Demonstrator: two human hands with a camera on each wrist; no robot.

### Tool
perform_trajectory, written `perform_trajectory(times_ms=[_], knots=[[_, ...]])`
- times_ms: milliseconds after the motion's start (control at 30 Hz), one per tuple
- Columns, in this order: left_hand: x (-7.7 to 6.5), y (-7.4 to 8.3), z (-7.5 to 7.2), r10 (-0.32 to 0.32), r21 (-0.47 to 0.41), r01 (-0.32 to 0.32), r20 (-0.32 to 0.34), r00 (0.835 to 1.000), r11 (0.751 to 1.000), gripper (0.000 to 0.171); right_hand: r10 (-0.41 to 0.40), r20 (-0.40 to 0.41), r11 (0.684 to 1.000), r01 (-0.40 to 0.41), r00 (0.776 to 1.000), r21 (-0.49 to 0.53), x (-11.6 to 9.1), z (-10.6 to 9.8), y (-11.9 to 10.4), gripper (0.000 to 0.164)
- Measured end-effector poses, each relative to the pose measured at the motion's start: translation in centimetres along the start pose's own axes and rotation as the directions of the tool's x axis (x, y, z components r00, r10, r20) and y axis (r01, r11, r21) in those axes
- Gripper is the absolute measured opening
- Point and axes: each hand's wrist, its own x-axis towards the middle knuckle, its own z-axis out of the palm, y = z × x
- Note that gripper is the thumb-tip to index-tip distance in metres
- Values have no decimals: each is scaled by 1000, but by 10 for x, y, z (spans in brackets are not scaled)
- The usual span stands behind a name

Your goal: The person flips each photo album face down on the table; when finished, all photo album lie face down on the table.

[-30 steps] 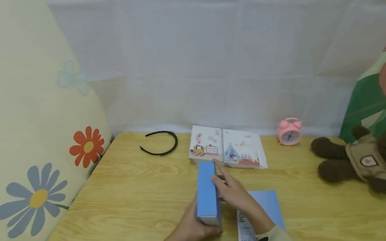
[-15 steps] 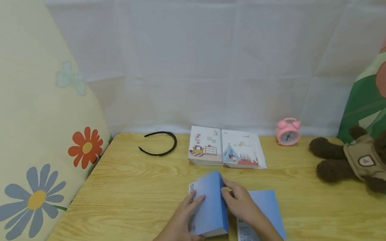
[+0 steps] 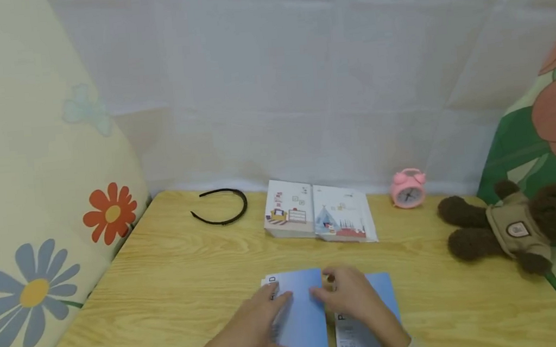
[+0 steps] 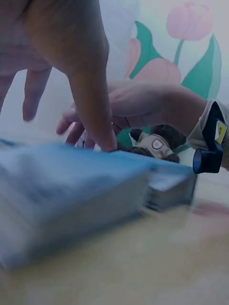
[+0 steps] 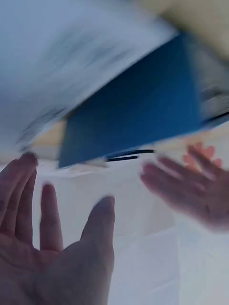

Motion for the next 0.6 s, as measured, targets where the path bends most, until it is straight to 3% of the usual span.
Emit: perform_trajectory(times_ms=[67,167,267,367,433,600], knots=[[20,3,-17,23,41,-21,-56,998,999,100,-38,-59,993,31,998,-110,20,-20,9,62],[68,7,-38,30,103,-18,-115,993,995,108,-68,-126,956,29,990,-293,59,-49,29,68],[120,7,-44,6,190,16,-112,994,982,115,-41,-104,907,-7,994,-420,96,-67,54,74],[166,4,-39,-66,226,81,-73,995,971,119,24,-43,902,-40,999,-429,126,-73,73,77],[190,1,-31,-112,224,122,-54,992,967,121,57,-8,918,-55,998,-393,141,-74,82,77],[224,-11,-6,-165,204,168,-30,986,965,130,95,66,951,-71,993,-301,168,-69,100,78]])
